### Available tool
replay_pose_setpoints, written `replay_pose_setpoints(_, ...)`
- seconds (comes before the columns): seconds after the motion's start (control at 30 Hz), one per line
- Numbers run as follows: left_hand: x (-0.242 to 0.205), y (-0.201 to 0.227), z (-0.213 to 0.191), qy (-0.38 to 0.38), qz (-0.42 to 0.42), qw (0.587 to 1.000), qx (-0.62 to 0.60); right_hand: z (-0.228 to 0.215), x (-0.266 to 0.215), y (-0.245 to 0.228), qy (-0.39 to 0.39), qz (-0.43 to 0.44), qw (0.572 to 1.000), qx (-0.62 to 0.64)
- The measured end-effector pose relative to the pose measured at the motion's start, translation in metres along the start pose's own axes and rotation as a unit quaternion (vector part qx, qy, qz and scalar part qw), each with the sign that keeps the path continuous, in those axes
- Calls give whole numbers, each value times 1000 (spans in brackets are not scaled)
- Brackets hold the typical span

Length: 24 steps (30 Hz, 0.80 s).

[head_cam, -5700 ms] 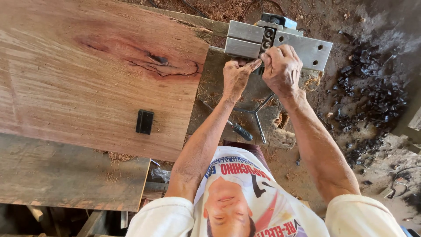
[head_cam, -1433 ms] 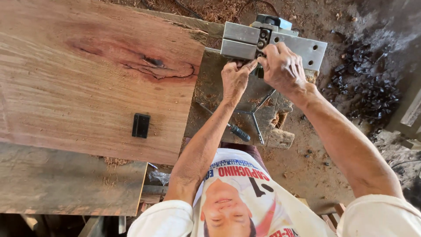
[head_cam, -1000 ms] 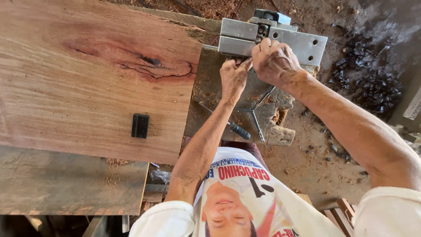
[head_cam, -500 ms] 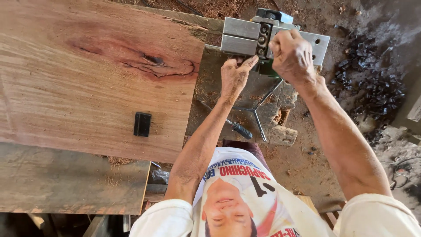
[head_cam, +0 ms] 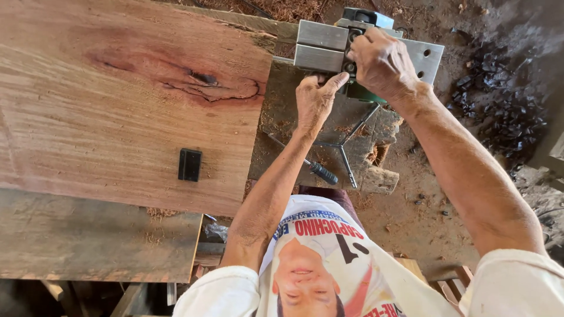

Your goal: The recorder uses a screwdriver and other tools to disassemble, adjust, and reassemble parts of a woodworking hand planer on a workbench.

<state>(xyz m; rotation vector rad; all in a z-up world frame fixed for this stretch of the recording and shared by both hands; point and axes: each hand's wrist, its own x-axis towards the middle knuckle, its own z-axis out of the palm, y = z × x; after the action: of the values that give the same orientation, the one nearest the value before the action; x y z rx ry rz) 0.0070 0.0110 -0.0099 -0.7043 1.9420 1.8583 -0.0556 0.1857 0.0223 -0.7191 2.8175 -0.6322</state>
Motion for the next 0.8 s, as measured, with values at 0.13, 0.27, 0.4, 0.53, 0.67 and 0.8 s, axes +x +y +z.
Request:
replay_pose_setpoints(0.13, 0, 3, -1, -3, -2, 1000, 1, -13, 3, -11, -10, 2, 997, -75)
replay_pose_setpoints(0.27, 1, 6, -3, -8, 28, 1000, 4, -28, 9, -18, -62, 34, 994, -83)
replay_pose_setpoints(0.4, 3, 0, -1, -4, -17, 998, 68, -20, 3, -8, 7, -18, 999, -46)
replay_pose_setpoints(0.53, 2, 7, -3, -11, 29, 999, 20, -13, 5, -10, -36, -16, 995, -94)
replay_pose_setpoints(0.67, 2, 8, -3, -18, -15, 999, 27, -11, 6, -7, -27, -42, 996, -75)
replay_pose_setpoints(0.8, 1, 5, -2, -13, 10, 1000, 0, -14, 8, -11, -9, -73, 995, -66)
